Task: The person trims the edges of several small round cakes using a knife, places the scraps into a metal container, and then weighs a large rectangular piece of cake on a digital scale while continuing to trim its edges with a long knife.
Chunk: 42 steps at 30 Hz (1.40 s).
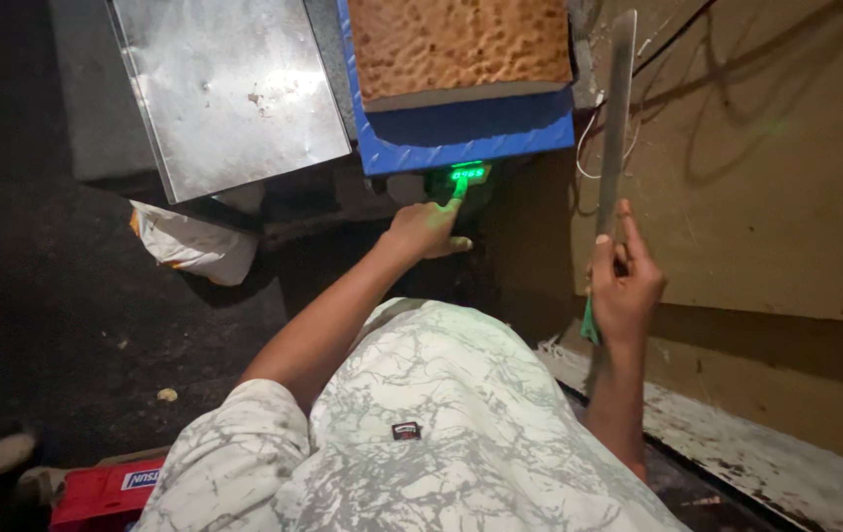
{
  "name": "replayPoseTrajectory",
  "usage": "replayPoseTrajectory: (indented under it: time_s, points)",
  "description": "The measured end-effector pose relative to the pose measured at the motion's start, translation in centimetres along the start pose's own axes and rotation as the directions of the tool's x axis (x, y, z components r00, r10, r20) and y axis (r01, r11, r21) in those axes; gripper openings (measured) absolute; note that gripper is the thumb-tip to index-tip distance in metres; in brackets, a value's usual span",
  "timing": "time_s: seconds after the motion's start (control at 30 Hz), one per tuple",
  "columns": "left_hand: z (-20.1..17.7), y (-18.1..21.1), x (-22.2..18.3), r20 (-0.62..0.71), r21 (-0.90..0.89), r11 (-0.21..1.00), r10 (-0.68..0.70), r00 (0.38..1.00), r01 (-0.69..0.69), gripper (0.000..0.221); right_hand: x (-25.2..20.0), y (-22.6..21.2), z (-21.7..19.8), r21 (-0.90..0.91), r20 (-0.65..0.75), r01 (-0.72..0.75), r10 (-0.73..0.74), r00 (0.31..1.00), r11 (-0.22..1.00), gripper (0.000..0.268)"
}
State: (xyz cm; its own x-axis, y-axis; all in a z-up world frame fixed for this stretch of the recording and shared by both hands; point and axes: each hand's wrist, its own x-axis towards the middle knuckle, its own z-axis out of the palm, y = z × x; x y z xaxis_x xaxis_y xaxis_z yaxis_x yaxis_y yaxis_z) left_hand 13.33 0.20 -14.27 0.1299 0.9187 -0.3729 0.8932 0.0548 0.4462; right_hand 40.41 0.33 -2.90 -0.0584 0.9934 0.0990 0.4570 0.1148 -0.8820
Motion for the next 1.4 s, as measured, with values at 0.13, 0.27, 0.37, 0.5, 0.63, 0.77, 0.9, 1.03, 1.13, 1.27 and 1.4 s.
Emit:
replayPoseTrajectory:
  time_s: [0.13,0.27,0.37,0.5,0.63,0.77,0.9,1.03,1.13,1.27,1.4]
  points:
    - [0.2,-0.1,0.4,0.024,-0.011,1.000,-0.016,1.000,0.017,0.110,0.2,0.2,-0.4,0.014,0.003,0.037,-0.037,0.999,0.999,0.051]
    - [0.4,0.0,0.8,0.042,0.001,1.000,-0.021,0.999,0.021,0.106,0.2,0.1,-0.4,-0.005,-0.010,0.082,-0.082,0.997,0.997,0.051]
    - [0.1,0.4,0.8,0.030,-0.006,1.000,-0.022,0.999,0.022,0.112,0.2,-0.1,-0.5,0.001,0.000,0.054,-0.054,0.999,0.999,0.051]
    - [-0.3,0.8,0.7,0.031,-0.017,0.999,-0.034,0.999,0.035,0.111,0.5,-0.3,-0.5,-0.024,0.029,0.077,-0.076,0.997,0.997,0.050]
    - [-0.4,1.1,0.4,0.039,-0.033,0.999,-0.025,0.999,0.026,0.114,0.4,-0.3,-0.8,-0.018,0.020,0.076,-0.075,0.997,0.997,0.049]
    - [-0.6,1.2,0.4,0.063,-0.014,0.999,-0.032,0.998,0.033,0.112,0.7,0.1,-0.9,0.054,0.033,0.097,-0.098,0.995,0.994,0.049]
    - [-0.3,1.2,0.4,0.033,-0.034,0.999,-0.035,0.999,0.036,0.116,0.7,0.2,-0.9,0.013,0.033,0.118,-0.119,0.992,0.993,0.050]
    - [-0.3,1.3,0.8,0.045,-0.049,0.999,-0.021,0.999,0.024,0.109,0.7,-0.1,-0.8,0.069,0.049,0.063,-0.066,0.997,0.996,0.051]
    - [-0.6,1.5,0.9,0.051,-0.033,0.999,-0.030,0.998,0.031,0.112,0.6,0.0,-0.8,0.036,0.033,0.079,-0.080,0.996,0.996,0.051]
    - [-0.7,1.7,1.0,0.070,-0.029,0.999,-0.036,0.997,0.038,0.114,0.8,0.2,-0.9,0.012,0.035,0.095,-0.095,0.995,0.995,0.051]
    - [-1.9,2.6,0.0,0.066,-0.060,0.998,-0.031,0.997,0.035,0.117,0.9,-0.5,-1.0,-0.110,0.020,0.144,-0.143,0.990,0.983,0.049]
